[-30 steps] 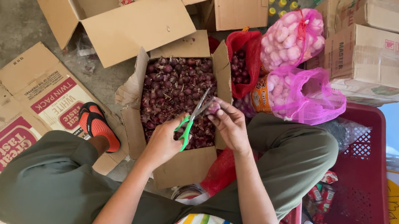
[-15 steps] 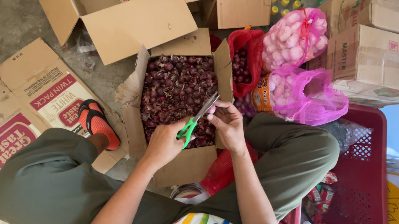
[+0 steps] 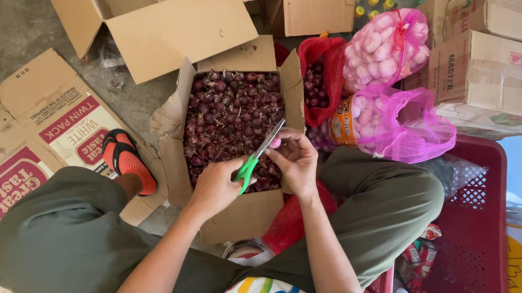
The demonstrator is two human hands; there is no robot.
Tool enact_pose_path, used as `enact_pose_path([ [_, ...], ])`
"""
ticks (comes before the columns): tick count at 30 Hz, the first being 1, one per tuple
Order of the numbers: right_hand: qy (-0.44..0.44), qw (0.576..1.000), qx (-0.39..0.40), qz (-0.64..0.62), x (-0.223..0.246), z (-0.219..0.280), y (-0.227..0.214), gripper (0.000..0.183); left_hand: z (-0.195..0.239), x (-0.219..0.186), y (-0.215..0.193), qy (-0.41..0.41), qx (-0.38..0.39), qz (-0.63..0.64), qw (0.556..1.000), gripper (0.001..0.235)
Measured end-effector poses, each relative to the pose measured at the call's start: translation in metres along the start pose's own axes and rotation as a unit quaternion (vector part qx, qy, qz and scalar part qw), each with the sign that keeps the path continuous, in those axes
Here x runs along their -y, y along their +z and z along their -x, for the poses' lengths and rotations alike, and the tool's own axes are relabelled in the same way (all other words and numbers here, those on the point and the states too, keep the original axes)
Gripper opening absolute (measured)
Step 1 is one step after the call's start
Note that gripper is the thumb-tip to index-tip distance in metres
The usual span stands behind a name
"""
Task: Trim and clean red onions using a pair of scissors while sitting on the floor.
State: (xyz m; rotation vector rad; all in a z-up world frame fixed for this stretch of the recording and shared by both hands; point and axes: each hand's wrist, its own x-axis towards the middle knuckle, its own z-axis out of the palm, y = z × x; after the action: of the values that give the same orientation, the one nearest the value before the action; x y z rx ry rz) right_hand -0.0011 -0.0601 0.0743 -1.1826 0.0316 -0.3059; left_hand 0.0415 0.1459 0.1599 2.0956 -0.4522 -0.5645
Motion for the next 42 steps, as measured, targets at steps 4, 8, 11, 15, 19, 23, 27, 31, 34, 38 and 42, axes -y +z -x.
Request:
enact_pose_path([
  [4, 0.004, 1.000, -0.011, 0.023, 0.001, 0.000, -0.002, 0.041, -0.006, 0.021, 0.009, -0.042, 0.037, 0.090, 0.994, 0.049],
  [8, 0.023, 0.999, -0.035, 0.031, -0.011, 0.002, -0.013, 0.039, -0.007, 0.028, 0.008, -0.001, 0.046, 0.158, 0.986, 0.052],
  [11, 0.069, 0.994, -0.075, -0.029, 0.001, -0.003, -0.004, 0.035, -0.003, 0.021, 0.002, -0.027, 0.064, 0.148, 0.987, 0.055],
  [15, 0.114, 0.982, -0.114, -0.098, -0.047, -0.005, -0.051, 0.029, -0.008, 0.049, 0.014, -0.034, 0.040, 0.225, 0.973, 0.054],
  [19, 0.142, 0.967, -0.190, -0.094, -0.078, -0.022, -0.105, 0.025, -0.013, 0.056, -0.003, -0.007, -0.026, 0.386, 0.922, 0.057],
  [23, 0.098, 0.973, -0.208, -0.007, -0.038, -0.046, -0.101, 0.029, 0.004, 0.048, -0.022, -0.030, -0.077, 0.412, 0.907, 0.059],
  [27, 0.112, 0.983, -0.145, -0.030, 0.011, -0.065, -0.041, 0.030, 0.008, 0.023, -0.035, 0.013, -0.113, 0.254, 0.960, 0.063],
  [31, 0.107, 0.992, -0.059, -0.035, 0.014, -0.048, -0.008, 0.024, 0.008, 0.014, -0.025, 0.001, -0.066, 0.067, 0.996, 0.070],
  [34, 0.107, 0.993, -0.030, -0.041, 0.014, -0.038, 0.011, 0.021, 0.008, 0.008, -0.029, -0.025, -0.023, 0.041, 0.999, 0.071],
  [38, 0.141, 0.990, -0.007, -0.004, 0.035, -0.036, 0.040, 0.022, 0.009, 0.014, -0.025, -0.013, 0.003, 0.071, 0.997, 0.067],
  [42, 0.153, 0.987, 0.028, 0.049, 0.031, -0.028, 0.022, 0.019, 0.010, 0.018, -0.025, 0.026, 0.008, 0.117, 0.993, 0.066],
])
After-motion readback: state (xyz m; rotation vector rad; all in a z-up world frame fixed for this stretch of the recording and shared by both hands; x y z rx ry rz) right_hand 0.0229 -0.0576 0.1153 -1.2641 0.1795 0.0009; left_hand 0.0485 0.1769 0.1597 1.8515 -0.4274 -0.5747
